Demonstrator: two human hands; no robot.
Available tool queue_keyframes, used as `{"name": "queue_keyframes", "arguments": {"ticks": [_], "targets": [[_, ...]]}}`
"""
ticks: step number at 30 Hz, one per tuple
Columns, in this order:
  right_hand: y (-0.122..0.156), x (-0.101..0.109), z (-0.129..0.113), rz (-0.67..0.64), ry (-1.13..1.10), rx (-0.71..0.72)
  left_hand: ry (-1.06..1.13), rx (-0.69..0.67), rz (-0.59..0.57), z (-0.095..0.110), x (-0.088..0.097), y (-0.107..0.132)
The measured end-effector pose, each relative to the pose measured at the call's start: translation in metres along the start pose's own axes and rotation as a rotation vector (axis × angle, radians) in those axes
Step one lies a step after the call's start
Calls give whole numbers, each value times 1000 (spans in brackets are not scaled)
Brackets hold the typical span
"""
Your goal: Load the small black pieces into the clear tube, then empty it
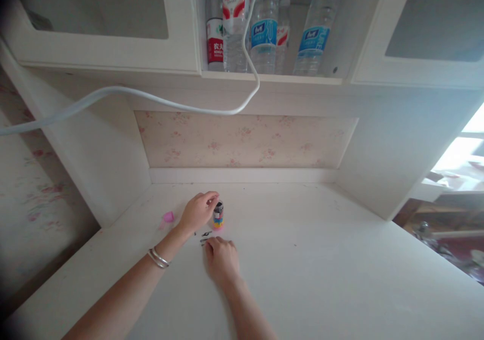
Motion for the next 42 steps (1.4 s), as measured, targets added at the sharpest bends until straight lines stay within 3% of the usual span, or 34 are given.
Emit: {"name": "queue_keyframes", "arguments": {"ticks": [3,6,22,27,32,35,42], "targets": [[0,2,-1,-7,-7,-5,-155,-90,-46,5,3,6],[0,3,-2,-10,-10,-11,-204,-91,-80,5,4,7],[-1,-1,8,59,-179,-115,-2,-97,-96,-7,20,2],[-2,0,10,60,-280,-169,74,-58,-6,-22,29,17],[-3,-1,12,68,-328,-198,-38,189,-136,-62,10,61],[-4,-4,13,73,-347,-205,-92,258,-178,-78,-6,84],[-4,-6,14,88,-331,-223,-303,262,-230,-80,-18,86]]}}
Point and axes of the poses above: each hand's wrist, its own y-axis away from the middle knuckle, its own x-axis out of the back of the hand, z = x × y, the point moved 2 cm from there along -y, towards the middle knuckle, and after that the axes turned 3 degrees about x, right-handed, at the moved point
